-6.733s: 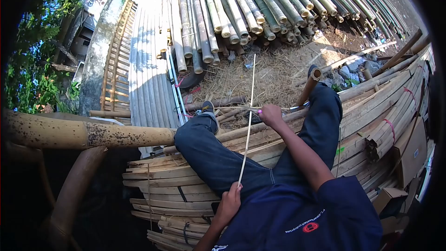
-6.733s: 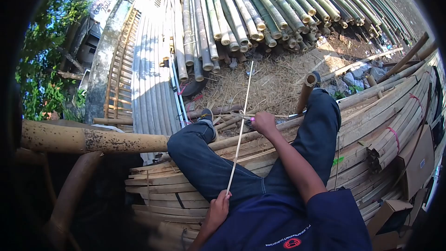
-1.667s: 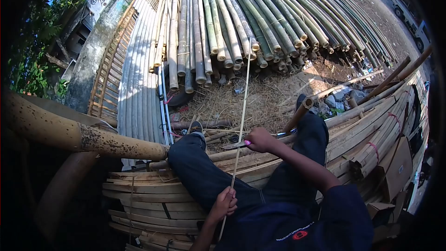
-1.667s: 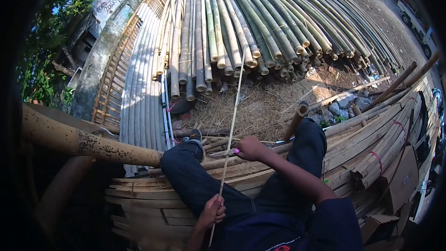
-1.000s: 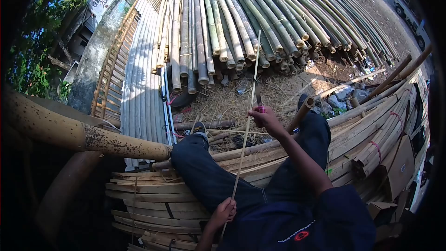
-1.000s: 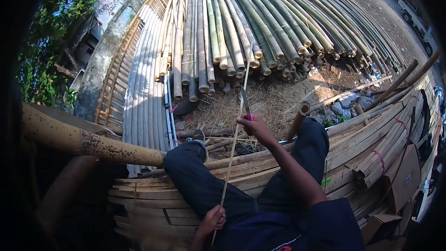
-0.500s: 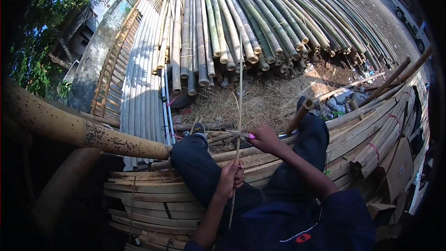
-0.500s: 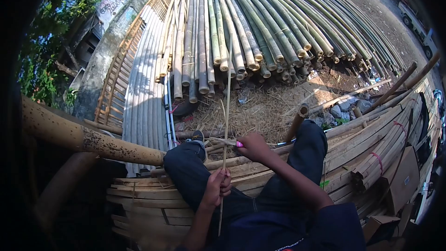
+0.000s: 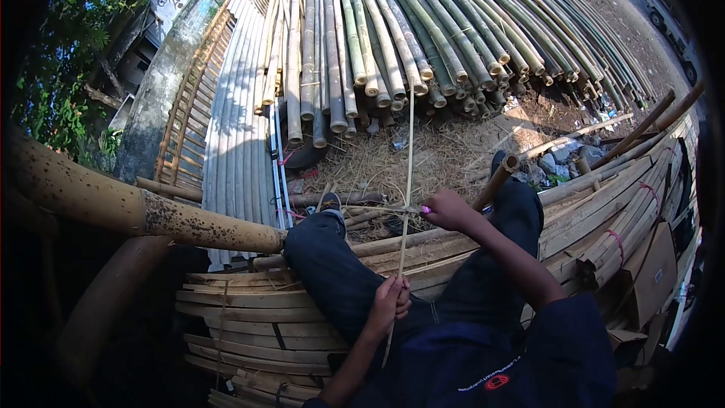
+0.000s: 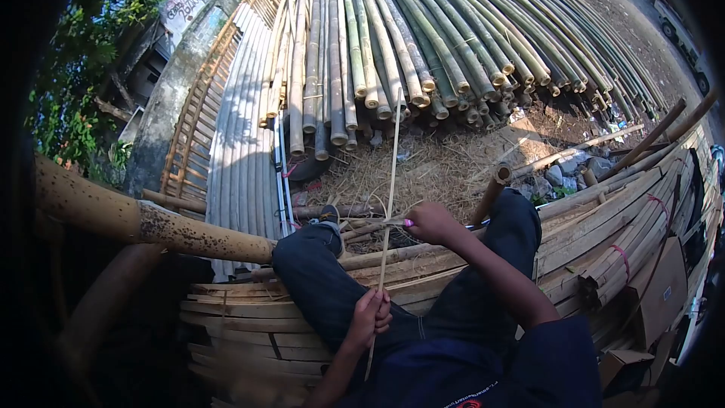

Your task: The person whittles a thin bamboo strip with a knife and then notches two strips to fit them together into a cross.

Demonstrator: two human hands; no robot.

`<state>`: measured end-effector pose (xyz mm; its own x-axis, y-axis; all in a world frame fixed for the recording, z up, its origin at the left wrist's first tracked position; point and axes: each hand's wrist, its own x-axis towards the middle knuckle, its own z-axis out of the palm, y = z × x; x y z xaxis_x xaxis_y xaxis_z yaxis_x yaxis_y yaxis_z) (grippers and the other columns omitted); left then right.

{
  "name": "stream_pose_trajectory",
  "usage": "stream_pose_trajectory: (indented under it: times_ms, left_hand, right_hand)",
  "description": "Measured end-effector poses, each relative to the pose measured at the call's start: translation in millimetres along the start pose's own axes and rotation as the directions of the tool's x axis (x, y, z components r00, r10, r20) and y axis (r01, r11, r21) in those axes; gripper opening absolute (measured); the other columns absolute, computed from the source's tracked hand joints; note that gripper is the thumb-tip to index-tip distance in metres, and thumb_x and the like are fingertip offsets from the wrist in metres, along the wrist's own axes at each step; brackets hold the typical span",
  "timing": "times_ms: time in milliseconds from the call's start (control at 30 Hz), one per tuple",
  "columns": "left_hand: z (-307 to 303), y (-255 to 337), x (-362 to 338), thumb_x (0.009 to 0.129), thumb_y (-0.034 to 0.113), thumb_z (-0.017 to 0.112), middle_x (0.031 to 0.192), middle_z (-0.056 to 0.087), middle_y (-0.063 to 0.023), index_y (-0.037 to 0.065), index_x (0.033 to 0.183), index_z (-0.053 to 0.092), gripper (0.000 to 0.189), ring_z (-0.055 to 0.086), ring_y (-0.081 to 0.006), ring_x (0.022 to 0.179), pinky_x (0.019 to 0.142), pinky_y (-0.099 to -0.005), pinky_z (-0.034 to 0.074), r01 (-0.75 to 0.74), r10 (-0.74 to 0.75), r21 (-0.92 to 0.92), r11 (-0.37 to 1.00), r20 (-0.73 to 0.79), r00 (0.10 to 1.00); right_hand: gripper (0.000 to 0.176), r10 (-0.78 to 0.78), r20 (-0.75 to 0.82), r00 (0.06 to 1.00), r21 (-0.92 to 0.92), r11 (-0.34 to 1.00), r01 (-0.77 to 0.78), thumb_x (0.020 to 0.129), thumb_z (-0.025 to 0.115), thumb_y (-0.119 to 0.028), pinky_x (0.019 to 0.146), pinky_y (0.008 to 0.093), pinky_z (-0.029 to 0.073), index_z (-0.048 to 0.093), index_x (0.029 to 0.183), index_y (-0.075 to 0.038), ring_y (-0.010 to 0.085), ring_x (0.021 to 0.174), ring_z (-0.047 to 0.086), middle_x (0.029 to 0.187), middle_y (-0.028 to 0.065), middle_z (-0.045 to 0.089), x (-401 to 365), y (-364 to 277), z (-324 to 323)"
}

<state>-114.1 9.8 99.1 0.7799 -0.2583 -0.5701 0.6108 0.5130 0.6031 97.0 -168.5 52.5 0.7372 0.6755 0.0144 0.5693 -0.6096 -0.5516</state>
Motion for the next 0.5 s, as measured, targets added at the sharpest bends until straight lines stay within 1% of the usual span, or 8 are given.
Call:
stream_pose_trajectory:
  times_ms: [33, 100, 167, 233, 267, 300, 433, 500]
  left_hand:
    - [-0.7, 1.9, 2.1, 0.101, 0.028, 0.036, 0.059, 0.027, 0.0052, 0.01, 0.093, 0.043, 0.021, 0.023, -0.0023, 0.043, 0.036, -0.0182, 0.018, 0.001, -0.001, -0.003, 1.0, 0.0, 1.0]
    - [-0.8, 1.6, 5.6, 0.101, 0.027, 0.036, 0.058, 0.028, 0.0051, 0.009, 0.093, 0.044, 0.021, 0.024, -0.0025, 0.042, 0.037, -0.0183, 0.02, -0.072, 0.098, 0.226, 0.971, -0.104, 0.99]
    - [-0.1, -7.7, 9.3, 0.102, 0.026, 0.036, 0.058, 0.028, 0.005, 0.008, 0.092, 0.044, 0.022, 0.025, -0.0027, 0.042, 0.037, -0.019, 0.021, -0.114, 0.151, 0.311, 0.943, -0.096, 0.984]
    - [1.4, -12.5, 10.2, 0.102, 0.025, 0.035, 0.057, 0.028, 0.005, 0.007, 0.092, 0.044, 0.022, 0.027, -0.0027, 0.042, 0.036, -0.0196, 0.021, -0.158, 0.235, 0.457, 0.875, -0.117, 0.965]
    - [1.7, -13.0, 9.9, 0.102, 0.025, 0.035, 0.057, 0.028, 0.005, 0.007, 0.092, 0.044, 0.022, 0.027, -0.0027, 0.042, 0.036, -0.0196, 0.021, -0.158, 0.235, 0.462, 0.873, -0.115, 0.965]
    - [2.5, -13.3, 9.4, 0.102, 0.025, 0.035, 0.057, 0.029, 0.005, 0.007, 0.092, 0.044, 0.022, 0.027, -0.0027, 0.041, 0.036, -0.0196, 0.021, -0.147, 0.223, 0.458, 0.877, -0.115, 0.968]
    - [6.4, -0.6, 8.9, 0.101, 0.024, 0.035, 0.057, 0.028, 0.0052, 0.007, 0.091, 0.044, 0.022, 0.027, -0.0031, 0.041, 0.037, -0.0199, 0.022, -0.102, 0.166, 0.382, 0.919, -0.138, 0.976]
    - [5.1, 1.0, 8.8, 0.101, 0.023, 0.036, 0.056, 0.029, 0.0051, 0.006, 0.091, 0.044, 0.022, 0.027, -0.0031, 0.042, 0.037, -0.02, 0.023, -0.097, 0.17, 0.396, 0.913, -0.152, 0.974]
  right_hand:
    - [0.026, -0.058, 0.098, 0.994, 0.003, 0.998, 0.058, 0.076, 0.057, -0.029, 0.059, 0.048, 0.047, 0.063, 0.066, -0.005, 0.0382, 0.062, 0.06, 0.061, 0.0187, 0.059, -8.0, -17.9, 5.7]
    - [0.025, -0.211, 0.147, 0.966, 0.004, 0.977, 0.213, 0.077, 0.056, -0.028, 0.057, 0.0471, 0.047, 0.064, 0.066, -0.007, 0.036, 0.061, 0.061, 0.06, 0.0171, 0.059, -21.0, -44.3, 17.7]
    - [0.026, -0.176, 0.179, 0.968, -0.03, 0.982, 0.184, 0.077, 0.056, -0.029, 0.056, 0.0472, 0.047, 0.064, 0.066, -0.007, 0.0359, 0.06, 0.06, 0.059, 0.0169, 0.058, -21.1, -52.8, 17.4]
    - [0.027, -0.067, -0.017, 0.998, -0.011, 0.998, 0.067, 0.077, 0.055, -0.029, 0.055, 0.0476, 0.046, 0.063, 0.063, -0.007, 0.036, 0.06, 0.06, 0.06, 0.0165, 0.058, -12.5, -33.1, 20.3]
    - [0.026, 0.067, -0.09, 0.994, -0.038, 0.997, -0.071, 0.076, 0.055, -0.028, 0.056, 0.048, 0.046, 0.062, 0.062, -0.007, 0.036, 0.061, 0.06, 0.061, 0.0162, 0.059, -3.4, -16.4, 18.1]
    - [0.025, 0.027, 0.006, 1.0, -0.136, 0.99, -0.026, 0.076, 0.055, -0.027, 0.058, 0.0483, 0.046, 0.063, 0.065, -0.007, 0.036, 0.063, 0.061, 0.064, 0.0166, 0.06, 1.4, -6.0, 5.9]
    - [0.025, 0.122, -0.116, 0.986, -0.013, 0.992, -0.125, 0.077, 0.056, -0.028, 0.06, 0.0483, 0.047, 0.062, 0.065, -0.006, 0.037, 0.066, 0.061, 0.066, 0.0171, 0.06, 0.0, -20.5, 32.0]
    - [0.026, 0.012, -0.023, 1.0, -0.042, 0.999, -0.013, 0.077, 0.056, -0.028, 0.059, 0.0485, 0.047, 0.062, 0.064, -0.006, 0.0376, 0.062, 0.06, 0.063, 0.0172, 0.059, -8.0, -38.8, 31.0]
